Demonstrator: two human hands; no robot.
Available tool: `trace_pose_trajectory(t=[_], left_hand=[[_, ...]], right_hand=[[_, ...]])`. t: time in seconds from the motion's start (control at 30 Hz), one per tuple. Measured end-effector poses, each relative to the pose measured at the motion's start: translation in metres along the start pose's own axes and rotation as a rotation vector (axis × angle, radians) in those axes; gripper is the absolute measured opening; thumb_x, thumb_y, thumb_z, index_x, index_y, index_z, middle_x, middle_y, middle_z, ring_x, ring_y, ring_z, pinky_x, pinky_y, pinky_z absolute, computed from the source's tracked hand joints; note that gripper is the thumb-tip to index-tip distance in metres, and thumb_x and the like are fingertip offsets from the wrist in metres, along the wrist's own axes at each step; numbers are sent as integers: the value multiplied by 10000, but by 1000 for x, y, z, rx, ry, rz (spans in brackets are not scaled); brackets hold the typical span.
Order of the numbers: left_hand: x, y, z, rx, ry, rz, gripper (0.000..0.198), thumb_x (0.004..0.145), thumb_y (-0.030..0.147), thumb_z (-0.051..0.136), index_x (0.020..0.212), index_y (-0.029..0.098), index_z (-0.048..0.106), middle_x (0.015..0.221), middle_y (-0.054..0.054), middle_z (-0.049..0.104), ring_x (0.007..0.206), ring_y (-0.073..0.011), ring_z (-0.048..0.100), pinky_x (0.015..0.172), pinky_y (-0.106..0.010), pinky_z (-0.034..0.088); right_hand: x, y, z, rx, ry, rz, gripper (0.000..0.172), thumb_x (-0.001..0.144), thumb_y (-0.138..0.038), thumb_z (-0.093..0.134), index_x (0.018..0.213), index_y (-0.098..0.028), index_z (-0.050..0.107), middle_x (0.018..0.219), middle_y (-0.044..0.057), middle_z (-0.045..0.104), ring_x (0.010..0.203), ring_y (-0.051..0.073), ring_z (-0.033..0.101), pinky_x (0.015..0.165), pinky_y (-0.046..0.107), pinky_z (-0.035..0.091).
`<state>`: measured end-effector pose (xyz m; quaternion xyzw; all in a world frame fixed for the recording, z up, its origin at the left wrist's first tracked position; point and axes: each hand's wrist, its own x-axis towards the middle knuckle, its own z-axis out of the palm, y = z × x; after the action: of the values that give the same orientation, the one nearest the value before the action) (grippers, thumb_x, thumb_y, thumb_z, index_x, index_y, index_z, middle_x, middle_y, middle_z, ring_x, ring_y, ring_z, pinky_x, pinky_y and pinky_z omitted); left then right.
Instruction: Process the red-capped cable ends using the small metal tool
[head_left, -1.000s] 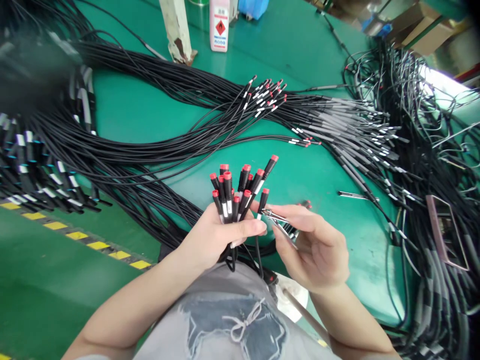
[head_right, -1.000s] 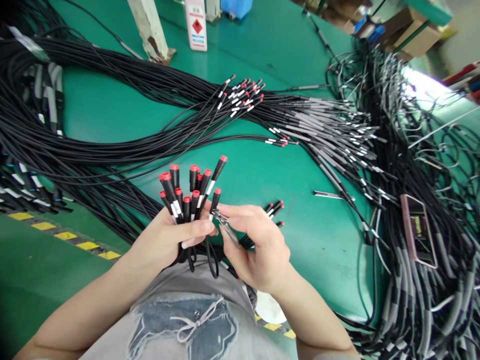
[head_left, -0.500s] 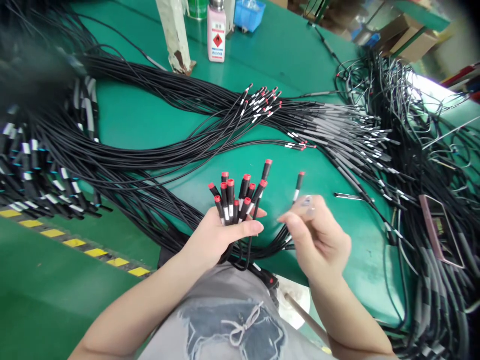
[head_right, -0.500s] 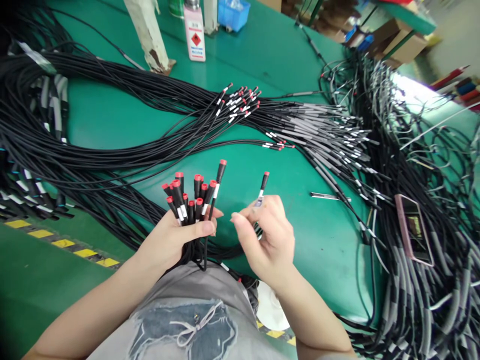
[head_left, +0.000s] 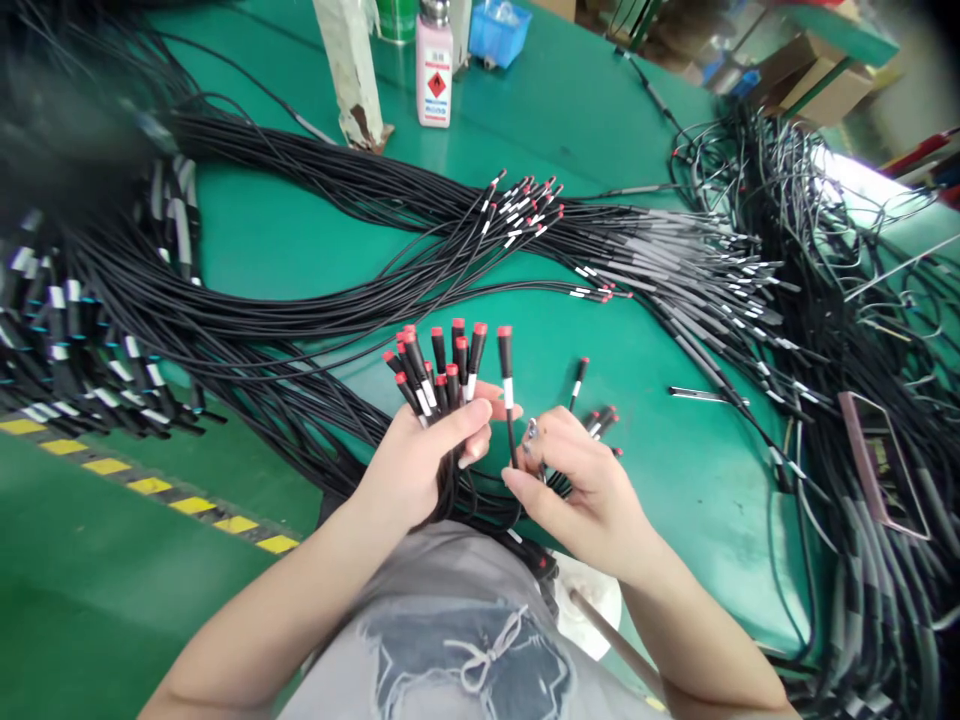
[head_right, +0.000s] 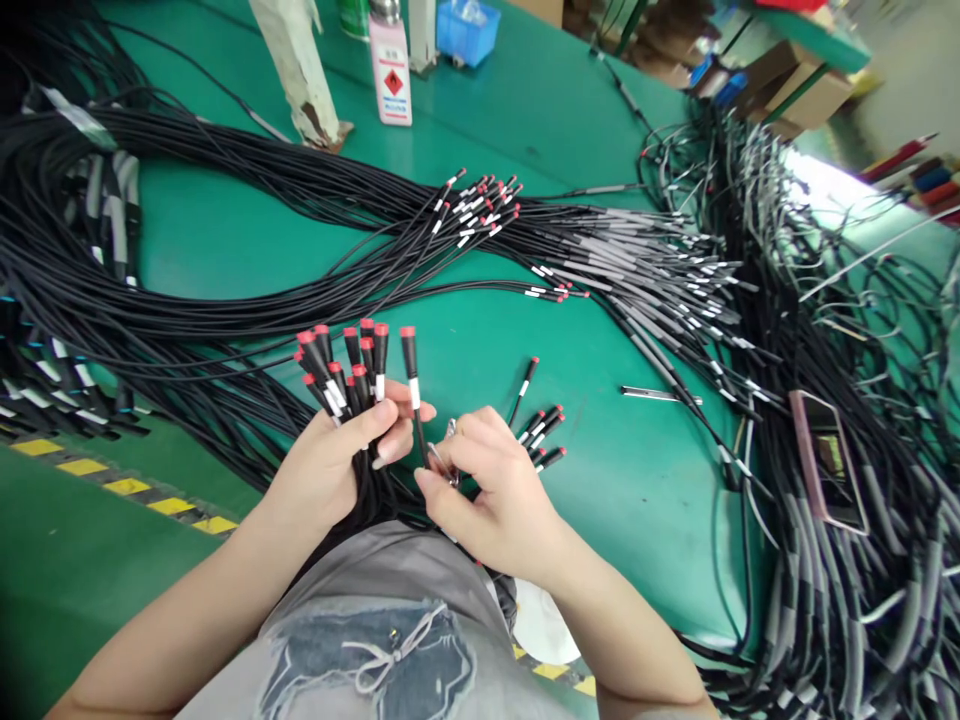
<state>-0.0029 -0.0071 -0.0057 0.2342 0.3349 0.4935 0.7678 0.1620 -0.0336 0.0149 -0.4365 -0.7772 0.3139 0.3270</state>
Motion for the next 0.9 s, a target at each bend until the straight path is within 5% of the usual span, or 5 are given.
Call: trace_pose_trajectory(t=[0.27,0.37,0.47,0.6,0.9], left_hand=[[-3,2,0,8,57,-85,117,710,191,816,769,134,733,623,-27,698,470,-31,456,481,-157,365],[-4,1,0,32,45,-88,118,700,200,818,746,135,731,619,-33,707,465,-35,464,465,-160,349],[-5,0,-1,50,37,-101,117,695,209,824,742,151,733,632,-32,717,472,-41,477,461,-167,339],[-6,0,-1,68,18,-134,131,690,220,834,753,161,736,643,-35,724,479,-49,479,453,-174,323],[-7,0,3,77,-24,-136,152,681,227,830,702,157,696,597,0,664,463,-47,438,440,-187,290]], right_hand=[[-1,0,-7,21,-189,3,267,965,-213,528,701,-179,546,681,0,516,707,142,473,643,290,419],[-1,1,-10,90,-12,60,148,992,-199,499,969,-206,645,784,10,613,713,129,553,640,279,474],[-1,1,-6,239,242,99,358,958,-171,565,1301,-260,514,967,30,676,754,132,647,622,260,559],[-4,1,5,281,463,-5,448,876,-60,646,1262,-254,528,1144,53,672,916,165,705,743,302,638],[-8,10,10,153,389,-219,561,829,65,616,1298,-220,495,1145,68,664,1100,185,641,905,366,585]])
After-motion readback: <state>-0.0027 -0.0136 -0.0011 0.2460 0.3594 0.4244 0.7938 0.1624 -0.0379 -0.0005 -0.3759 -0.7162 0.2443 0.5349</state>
